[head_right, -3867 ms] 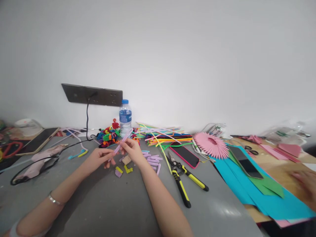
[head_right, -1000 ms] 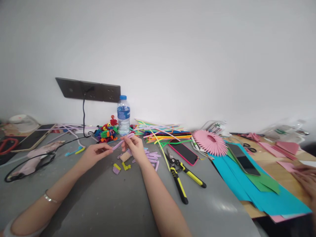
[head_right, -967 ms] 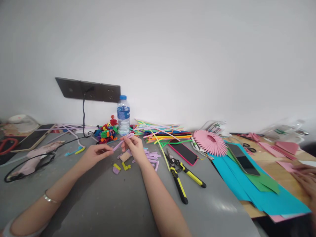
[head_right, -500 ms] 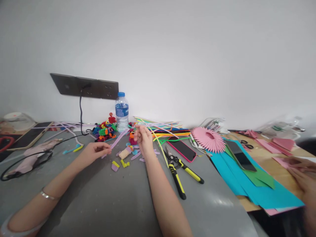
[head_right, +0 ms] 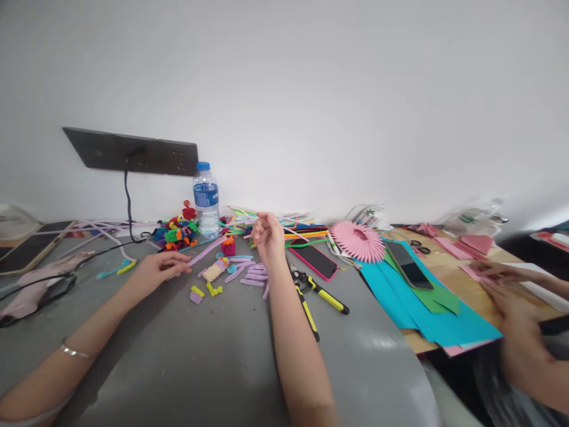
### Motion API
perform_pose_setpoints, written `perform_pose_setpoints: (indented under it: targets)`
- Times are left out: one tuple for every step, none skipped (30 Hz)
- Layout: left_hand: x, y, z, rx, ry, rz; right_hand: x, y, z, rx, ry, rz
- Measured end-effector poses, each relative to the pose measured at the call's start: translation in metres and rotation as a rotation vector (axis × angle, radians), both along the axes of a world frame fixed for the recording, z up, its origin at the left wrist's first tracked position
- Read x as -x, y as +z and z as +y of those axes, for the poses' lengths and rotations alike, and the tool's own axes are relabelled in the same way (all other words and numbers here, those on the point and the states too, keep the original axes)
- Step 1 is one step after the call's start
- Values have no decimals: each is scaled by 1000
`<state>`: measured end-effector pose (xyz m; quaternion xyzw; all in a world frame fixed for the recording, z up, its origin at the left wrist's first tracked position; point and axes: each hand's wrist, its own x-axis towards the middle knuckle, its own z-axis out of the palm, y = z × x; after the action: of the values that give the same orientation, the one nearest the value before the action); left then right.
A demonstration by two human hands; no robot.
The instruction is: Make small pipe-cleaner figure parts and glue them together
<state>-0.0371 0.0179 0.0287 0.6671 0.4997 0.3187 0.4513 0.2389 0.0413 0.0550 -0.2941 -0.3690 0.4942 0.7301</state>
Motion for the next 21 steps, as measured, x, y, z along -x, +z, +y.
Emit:
perform_pose_setpoints:
  targets:
    - [1, -2, 1, -11, -2, -2, -3, 2, -1, -18, 4, -11]
    - [1, -3, 2, -19, -3, -10, -7, 3, -3, -30, 12, -33]
    - [2, -5, 3, -22, -3, -23, -10, 4, -4, -35, 23, -70]
    - [2, -7, 3, -20, 0, -43, -12, 4, -6, -30, 36, -121]
    - [3, -8, 4, -13, 4, -68, -15, 4, -8, -19, 50, -182]
    - [3, -10, 5, -4, 6, -97, -17, 4, -10, -5, 67, -247]
    - [3, -12, 6, 5, 8, -126, -18, 2, -11, 8, 85, -309]
    - [3, -13, 7, 12, 8, -154, -18, 1, -12, 18, 104, -365]
    - [2, -14, 8, 18, 10, -177, -16, -1, -12, 27, 126, -414]
    - [2, -15, 9, 23, 12, -191, -13, -4, -12, 31, 147, -454]
    - [2, -15, 9, 25, 16, -197, -8, -6, -11, 31, 166, -486]
    - [1, -14, 9, 26, 22, -195, -1, -9, -11, 29, 184, -510]
    - [0, -13, 8, 27, 24, -188, 6, -13, -11, 26, 201, -526]
    - [-1, -11, 7, 27, 20, -179, 14, -16, -11, 24, 221, -535]
    - [-2, -9, 5, 26, 8, -169, 21, -19, -12, 25, 248, -536]
    - [-3, -7, 3, 24, -10, -158, 28, -22, -13, 28, 277, -533]
    - [-5, -6, 1, 21, -34, -147, 34, -24, -15, 33, 305, -529]
    - [-7, -5, -1, 17, -64, -135, 39, -26, -16, 38, 326, -522]
    - [-8, -5, -2, 11, -94, -122, 41, -27, -18, 40, 339, -514]
    - [-10, -5, -4, 6, -122, -111, 43, -28, -20, 40, 345, -505]
    - [-11, -6, -6, 3, -146, -104, 43, -29, -22, 41, 341, -495]
